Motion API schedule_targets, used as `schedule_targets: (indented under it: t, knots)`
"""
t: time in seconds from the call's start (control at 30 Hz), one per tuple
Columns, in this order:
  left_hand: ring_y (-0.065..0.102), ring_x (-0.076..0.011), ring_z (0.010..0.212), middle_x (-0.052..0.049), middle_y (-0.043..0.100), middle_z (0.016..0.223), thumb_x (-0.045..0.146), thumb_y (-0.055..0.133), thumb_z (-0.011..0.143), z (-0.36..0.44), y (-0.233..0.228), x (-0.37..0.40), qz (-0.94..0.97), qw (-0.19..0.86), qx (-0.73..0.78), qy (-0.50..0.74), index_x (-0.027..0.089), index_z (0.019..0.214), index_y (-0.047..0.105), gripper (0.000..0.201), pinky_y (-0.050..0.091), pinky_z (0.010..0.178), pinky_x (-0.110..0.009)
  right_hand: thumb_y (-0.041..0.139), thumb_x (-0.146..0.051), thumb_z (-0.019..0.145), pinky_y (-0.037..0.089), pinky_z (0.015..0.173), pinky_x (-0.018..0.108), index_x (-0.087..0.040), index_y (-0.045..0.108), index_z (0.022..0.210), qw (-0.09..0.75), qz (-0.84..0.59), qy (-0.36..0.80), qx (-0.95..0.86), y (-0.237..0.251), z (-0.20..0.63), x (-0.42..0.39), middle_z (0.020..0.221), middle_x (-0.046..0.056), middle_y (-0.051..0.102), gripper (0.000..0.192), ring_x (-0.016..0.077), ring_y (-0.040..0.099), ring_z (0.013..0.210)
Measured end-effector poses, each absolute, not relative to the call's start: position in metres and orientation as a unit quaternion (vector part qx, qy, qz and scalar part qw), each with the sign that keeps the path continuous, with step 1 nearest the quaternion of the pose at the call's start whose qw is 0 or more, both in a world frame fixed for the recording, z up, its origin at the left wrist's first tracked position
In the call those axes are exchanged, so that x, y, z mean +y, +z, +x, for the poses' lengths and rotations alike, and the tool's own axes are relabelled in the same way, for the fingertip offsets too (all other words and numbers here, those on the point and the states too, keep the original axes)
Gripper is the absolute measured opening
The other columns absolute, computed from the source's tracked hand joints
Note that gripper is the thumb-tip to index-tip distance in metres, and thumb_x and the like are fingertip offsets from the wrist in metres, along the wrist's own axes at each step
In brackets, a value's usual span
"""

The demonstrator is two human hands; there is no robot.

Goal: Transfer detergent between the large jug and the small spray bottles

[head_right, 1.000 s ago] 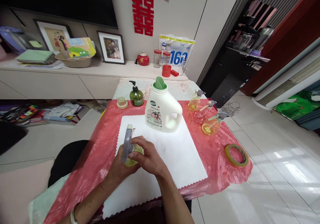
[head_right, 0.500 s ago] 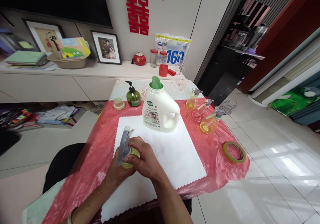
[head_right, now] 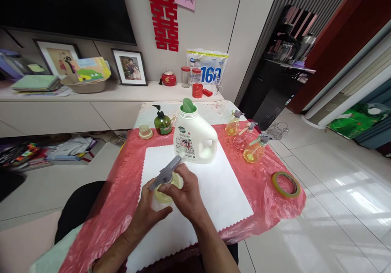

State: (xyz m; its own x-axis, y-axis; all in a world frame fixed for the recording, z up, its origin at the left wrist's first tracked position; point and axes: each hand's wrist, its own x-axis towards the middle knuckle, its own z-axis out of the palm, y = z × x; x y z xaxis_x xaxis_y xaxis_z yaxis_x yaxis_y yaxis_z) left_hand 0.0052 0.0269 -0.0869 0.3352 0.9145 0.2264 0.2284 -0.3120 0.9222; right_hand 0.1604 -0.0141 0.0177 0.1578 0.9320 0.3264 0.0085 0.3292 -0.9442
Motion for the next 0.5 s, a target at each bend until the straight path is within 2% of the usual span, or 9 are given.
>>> schedule_targets:
  t: [0.23, 0.5]
  knots:
    - [0.061, -0.0362, 0.125, -0.015, 0.06, 0.131, 0.055, 0.083, 0.066, 0.007, -0.089, 0.03, 0.727, 0.418, 0.377, 0.393, 0.022, 0.13, 0.051, 0.078, 0.05, 0.108, -0.058, 0.082, -0.033, 0.08, 0.046, 0.085, 0.028, -0.02, 0.072, 0.098, 0.655, -0.533, 0.289, -0.451, 0.028, 0.18, -0.027, 0.098, 0.002, 0.065, 0.024, 0.0193, 0.058, 0.094]
    - [0.063, -0.0377, 0.122, -0.015, 0.06, 0.129, 0.052, 0.083, 0.066, 0.013, -0.082, 0.019, 0.747, 0.404, 0.371, 0.376, 0.021, 0.132, 0.05, 0.079, 0.054, 0.101, -0.057, 0.077, -0.034, 0.082, 0.049, 0.081, 0.027, -0.018, 0.069, 0.095, 0.701, -0.538, 0.262, -0.387, 0.006, 0.149, -0.04, 0.093, 0.002, 0.065, 0.023, 0.018, 0.061, 0.088]
